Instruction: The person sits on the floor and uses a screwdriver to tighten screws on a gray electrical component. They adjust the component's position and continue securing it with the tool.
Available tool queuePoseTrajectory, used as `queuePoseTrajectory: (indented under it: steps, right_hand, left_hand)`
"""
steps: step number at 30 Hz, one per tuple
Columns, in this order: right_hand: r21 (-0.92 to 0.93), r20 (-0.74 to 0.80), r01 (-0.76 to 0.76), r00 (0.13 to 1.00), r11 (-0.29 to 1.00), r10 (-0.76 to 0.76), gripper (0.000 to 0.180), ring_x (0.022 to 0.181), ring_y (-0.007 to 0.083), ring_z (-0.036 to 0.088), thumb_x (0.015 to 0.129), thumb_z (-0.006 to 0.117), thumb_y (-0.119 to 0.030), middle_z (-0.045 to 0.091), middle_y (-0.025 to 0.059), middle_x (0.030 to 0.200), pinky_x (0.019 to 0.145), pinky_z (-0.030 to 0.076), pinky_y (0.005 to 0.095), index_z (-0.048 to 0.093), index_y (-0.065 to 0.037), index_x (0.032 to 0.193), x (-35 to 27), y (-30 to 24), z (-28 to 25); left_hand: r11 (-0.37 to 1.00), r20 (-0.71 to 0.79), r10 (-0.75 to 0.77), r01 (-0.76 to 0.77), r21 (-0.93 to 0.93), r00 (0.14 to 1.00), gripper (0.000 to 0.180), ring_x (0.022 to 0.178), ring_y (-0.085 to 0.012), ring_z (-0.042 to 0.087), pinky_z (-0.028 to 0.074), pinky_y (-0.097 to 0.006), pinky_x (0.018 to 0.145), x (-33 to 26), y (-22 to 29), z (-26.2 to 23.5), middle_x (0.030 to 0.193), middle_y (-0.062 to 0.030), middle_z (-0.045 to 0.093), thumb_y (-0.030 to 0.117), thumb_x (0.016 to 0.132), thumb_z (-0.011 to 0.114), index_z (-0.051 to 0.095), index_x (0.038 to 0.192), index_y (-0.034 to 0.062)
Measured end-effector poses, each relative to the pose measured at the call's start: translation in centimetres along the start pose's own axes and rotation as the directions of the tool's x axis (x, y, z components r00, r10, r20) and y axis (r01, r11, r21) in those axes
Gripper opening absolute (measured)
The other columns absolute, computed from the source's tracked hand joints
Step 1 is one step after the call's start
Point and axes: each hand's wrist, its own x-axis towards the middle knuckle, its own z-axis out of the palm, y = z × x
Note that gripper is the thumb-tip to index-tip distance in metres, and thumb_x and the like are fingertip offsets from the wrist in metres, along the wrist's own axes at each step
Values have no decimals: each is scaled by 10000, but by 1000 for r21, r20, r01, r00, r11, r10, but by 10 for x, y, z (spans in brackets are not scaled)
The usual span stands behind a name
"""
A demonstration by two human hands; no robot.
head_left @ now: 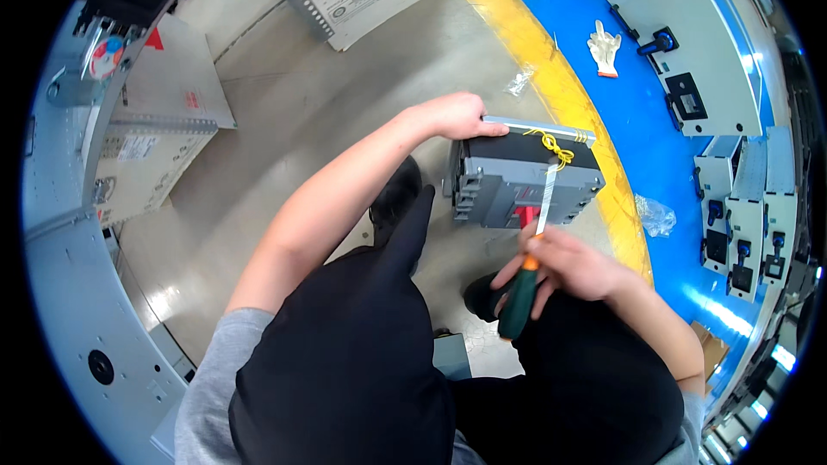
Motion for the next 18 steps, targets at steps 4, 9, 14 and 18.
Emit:
queuePoseTrajectory:
  steps: [4, 9, 14, 18]
  right_hand:
    - [-57, 98, -165, 980, 985, 170, 248, 827, 277, 761, 1137, 338, -324, 718, 229, 1129, 645, 645, 347, 392, -85, 1171, 51, 34, 14]
    - [70, 134, -159, 980, 985, 149, 233, 763, 273, 762, 1137, 355, -314, 720, 248, 1070, 608, 641, 341, 416, -91, 1115, 85, 45, 2]
    - [118, 159, -113, 983, 987, 94, 236, 729, 266, 752, 1132, 366, -303, 722, 253, 1035, 592, 631, 332, 429, -78, 1101, 102, 35, -8]
    - [234, 212, -98, 976, 967, 48, 239, 707, 259, 752, 1126, 383, -301, 726, 253, 1012, 554, 623, 322, 452, -74, 1092, 102, 32, -18]
  left_hand:
    - [999, 3, 14, -14, 48, 1000, 803, 762, -389, 673, 529, -471, 746, 11, -21, -8, 793, -263, 691, 707, 952, 536, 747, 903, -66]
    - [999, 46, -24, 25, -39, 999, 788, 832, -359, 692, 538, -442, 807, 17, -27, -9, 885, -230, 732, 704, 952, 542, 762, 949, -53]
    - [998, 59, -54, 55, -19, 997, 791, 779, -343, 677, 532, -441, 764, 22, -28, -9, 819, -223, 711, 708, 947, 549, 759, 913, -54]
    - [998, 44, -48, 49, -24, 998, 792, 727, -338, 663, 524, -444, 725, 21, -29, -10, 768, -219, 696, 710, 944, 552, 757, 880, -52]
